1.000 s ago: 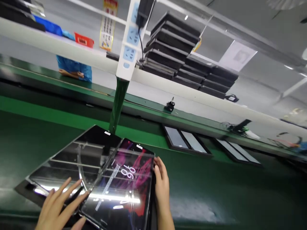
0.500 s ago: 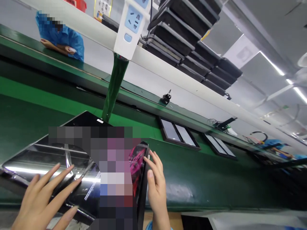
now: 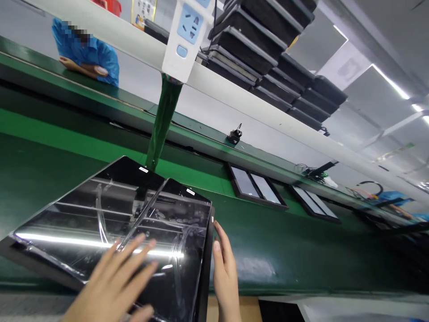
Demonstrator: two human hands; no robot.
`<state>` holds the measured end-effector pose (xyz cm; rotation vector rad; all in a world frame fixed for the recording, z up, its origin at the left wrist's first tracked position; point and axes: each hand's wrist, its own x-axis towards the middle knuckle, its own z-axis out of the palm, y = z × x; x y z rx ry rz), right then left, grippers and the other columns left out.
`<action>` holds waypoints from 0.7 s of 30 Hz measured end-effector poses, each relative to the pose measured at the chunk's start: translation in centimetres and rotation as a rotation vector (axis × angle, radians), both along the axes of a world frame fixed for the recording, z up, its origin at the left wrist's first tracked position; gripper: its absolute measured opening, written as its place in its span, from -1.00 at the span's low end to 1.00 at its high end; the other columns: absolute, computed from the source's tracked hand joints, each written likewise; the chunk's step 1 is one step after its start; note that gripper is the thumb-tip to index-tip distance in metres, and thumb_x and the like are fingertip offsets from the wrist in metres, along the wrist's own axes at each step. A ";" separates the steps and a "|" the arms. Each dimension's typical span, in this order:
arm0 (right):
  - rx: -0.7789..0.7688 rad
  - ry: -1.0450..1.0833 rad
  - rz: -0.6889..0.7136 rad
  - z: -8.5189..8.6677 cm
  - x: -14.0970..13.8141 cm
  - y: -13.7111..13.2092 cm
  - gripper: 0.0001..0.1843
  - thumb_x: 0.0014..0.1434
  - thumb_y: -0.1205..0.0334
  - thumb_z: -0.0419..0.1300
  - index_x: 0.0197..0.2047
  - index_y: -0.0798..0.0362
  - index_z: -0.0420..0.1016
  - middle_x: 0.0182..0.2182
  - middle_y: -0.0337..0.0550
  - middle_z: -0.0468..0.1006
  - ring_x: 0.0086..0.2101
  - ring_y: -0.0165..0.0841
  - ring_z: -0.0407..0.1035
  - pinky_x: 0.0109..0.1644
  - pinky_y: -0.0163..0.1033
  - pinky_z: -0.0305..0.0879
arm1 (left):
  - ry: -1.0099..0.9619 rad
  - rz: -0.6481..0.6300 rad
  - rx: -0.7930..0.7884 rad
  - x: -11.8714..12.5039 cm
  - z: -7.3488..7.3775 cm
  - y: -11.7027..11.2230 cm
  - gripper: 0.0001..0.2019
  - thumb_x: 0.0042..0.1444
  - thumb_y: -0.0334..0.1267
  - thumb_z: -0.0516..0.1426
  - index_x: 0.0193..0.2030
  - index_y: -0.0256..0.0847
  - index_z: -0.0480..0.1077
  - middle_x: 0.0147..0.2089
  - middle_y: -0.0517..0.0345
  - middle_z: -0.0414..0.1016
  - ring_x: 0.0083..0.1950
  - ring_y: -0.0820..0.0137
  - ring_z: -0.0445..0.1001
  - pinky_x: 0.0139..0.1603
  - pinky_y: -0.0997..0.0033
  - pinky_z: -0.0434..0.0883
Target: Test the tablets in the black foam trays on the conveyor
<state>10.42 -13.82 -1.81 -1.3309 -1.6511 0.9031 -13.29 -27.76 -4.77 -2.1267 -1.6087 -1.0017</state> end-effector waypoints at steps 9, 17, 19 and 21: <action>-0.038 0.141 0.048 -0.5 -1.5 0.2 -0.40 0.28 -0.18 0.16 0.30 -0.13 0.35 0.33 -0.06 0.32 0.32 -0.06 0.20 0.40 0.12 0.14 | 0.100 0.112 -0.111 -4.8 -0.1 -1.0 -0.41 0.26 -0.16 0.03 0.43 -0.11 0.10 0.38 0.13 0.30 0.44 0.24 0.16 0.57 0.07 -0.20; 0.192 -0.164 0.271 2.6 -3.8 2.8 -0.59 0.40 -0.06 0.04 0.17 -0.21 0.53 0.39 -0.18 0.22 0.42 -0.06 -0.07 0.46 0.25 -0.07 | 0.120 0.092 -0.120 -4.8 0.7 0.1 -0.44 0.26 -0.08 0.05 0.39 -0.08 0.19 0.44 0.11 0.20 0.47 0.15 0.11 0.55 0.02 -0.20; 0.257 -0.289 0.443 3.7 -5.3 4.7 -0.59 0.42 -0.04 0.00 0.22 -0.25 0.49 0.44 -0.27 0.12 0.46 -0.06 -0.25 0.46 0.30 -0.15 | 0.122 0.064 -0.096 -4.9 1.2 0.4 -0.43 0.25 -0.05 0.07 0.38 -0.10 0.20 0.42 0.08 0.23 0.46 0.13 0.13 0.54 0.01 -0.19; 0.308 -0.421 0.579 4.6 -7.1 6.8 -0.58 0.44 -0.03 -0.02 0.25 -0.26 0.45 0.47 -0.30 0.03 0.47 -0.04 -0.37 0.45 0.36 -0.23 | 0.125 0.039 -0.080 -4.9 1.2 0.6 -0.40 0.24 -0.06 0.09 0.39 -0.14 0.19 0.37 0.05 0.31 0.40 0.15 0.22 0.54 0.04 -0.16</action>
